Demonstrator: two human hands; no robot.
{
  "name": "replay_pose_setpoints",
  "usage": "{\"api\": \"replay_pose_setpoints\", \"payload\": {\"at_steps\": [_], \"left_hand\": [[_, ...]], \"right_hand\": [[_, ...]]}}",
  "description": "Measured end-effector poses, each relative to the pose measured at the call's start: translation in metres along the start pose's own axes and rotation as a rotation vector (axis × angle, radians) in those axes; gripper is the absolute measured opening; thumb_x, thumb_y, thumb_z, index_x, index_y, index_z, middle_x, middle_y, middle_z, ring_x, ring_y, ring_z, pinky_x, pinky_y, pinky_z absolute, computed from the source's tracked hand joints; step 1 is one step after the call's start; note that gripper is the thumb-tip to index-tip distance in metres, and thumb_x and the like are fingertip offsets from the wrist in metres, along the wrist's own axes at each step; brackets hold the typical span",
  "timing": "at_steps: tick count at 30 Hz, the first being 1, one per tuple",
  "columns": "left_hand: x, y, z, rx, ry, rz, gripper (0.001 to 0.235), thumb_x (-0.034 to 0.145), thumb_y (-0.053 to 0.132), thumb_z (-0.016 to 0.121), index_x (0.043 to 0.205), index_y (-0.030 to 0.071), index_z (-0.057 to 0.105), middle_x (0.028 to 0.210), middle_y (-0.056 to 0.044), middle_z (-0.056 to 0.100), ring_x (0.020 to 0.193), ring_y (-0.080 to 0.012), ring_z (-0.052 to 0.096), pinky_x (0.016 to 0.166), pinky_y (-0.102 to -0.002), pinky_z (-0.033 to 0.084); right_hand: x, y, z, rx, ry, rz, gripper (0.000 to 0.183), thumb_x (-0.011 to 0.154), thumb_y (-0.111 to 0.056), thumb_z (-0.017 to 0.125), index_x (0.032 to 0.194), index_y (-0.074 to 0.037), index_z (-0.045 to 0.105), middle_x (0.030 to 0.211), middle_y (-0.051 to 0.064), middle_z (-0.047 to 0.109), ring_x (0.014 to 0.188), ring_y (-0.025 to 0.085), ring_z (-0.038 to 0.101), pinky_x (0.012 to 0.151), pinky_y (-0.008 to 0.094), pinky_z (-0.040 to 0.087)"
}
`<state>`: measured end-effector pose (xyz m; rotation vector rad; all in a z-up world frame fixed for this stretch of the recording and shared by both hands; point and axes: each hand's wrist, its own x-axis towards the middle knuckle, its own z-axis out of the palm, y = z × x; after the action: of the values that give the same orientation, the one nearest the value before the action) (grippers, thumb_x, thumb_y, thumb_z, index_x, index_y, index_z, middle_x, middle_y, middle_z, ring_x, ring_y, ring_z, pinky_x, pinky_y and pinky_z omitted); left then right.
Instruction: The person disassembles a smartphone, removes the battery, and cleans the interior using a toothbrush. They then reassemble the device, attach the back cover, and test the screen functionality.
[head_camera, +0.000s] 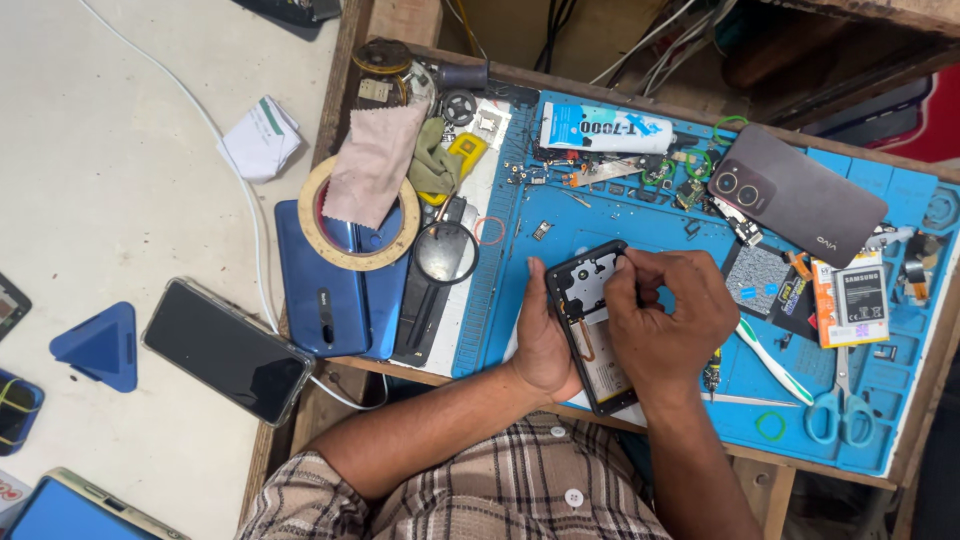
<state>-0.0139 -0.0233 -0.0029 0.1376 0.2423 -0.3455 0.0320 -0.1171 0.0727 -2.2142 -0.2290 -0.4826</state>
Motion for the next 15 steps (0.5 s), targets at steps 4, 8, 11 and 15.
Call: {"api": "replay_pose_setpoints", "payload": {"at_steps": [4,8,11,15], "left_hand": [[0.000,0.000,0.000,0.011,0.053,-0.004,0.101,0.095,0.086,0.029,0.149,0.003,0.051,0.143,-0.014,0.060,0.133,-0.0266,0.057,0.116,-0.044,0.044],[0.001,-0.001,-0.001,0.057,0.056,-0.037,0.101,0.093,0.087,0.030,0.150,0.005,0.049,0.141,-0.013,0.060,0.133,-0.0256,0.057,0.115,-0.043,0.046],[0.001,-0.003,-0.002,0.119,0.009,0.030,0.105,0.101,0.087,0.027,0.155,0.000,0.048,0.141,-0.016,0.058,0.132,-0.0265,0.057,0.116,-0.043,0.046],[-0.002,0.001,-0.006,0.029,-0.111,-0.034,0.105,0.098,0.087,0.021,0.156,0.004,0.045,0.142,-0.016,0.058,0.133,-0.0255,0.058,0.117,-0.042,0.047]], "right_hand": [[0.000,0.001,0.000,-0.036,0.001,0.006,0.010,0.091,0.002,0.080,0.097,-0.002,0.073,0.087,0.008,0.065,0.066,0.012,0.063,0.058,0.025,0.049],[-0.001,-0.003,0.002,-0.073,0.009,-0.009,0.011,0.090,0.002,0.081,0.095,-0.002,0.071,0.087,0.008,0.066,0.068,0.015,0.063,0.059,0.027,0.048],[-0.006,-0.010,0.007,-0.126,-0.019,-0.144,0.015,0.086,0.000,0.081,0.091,-0.008,0.069,0.088,0.004,0.068,0.081,0.020,0.066,0.077,0.034,0.052],[-0.018,-0.025,0.012,-0.190,-0.105,-0.209,0.016,0.076,-0.007,0.084,0.085,-0.012,0.072,0.081,0.002,0.067,0.081,0.021,0.065,0.087,0.042,0.044]]}}
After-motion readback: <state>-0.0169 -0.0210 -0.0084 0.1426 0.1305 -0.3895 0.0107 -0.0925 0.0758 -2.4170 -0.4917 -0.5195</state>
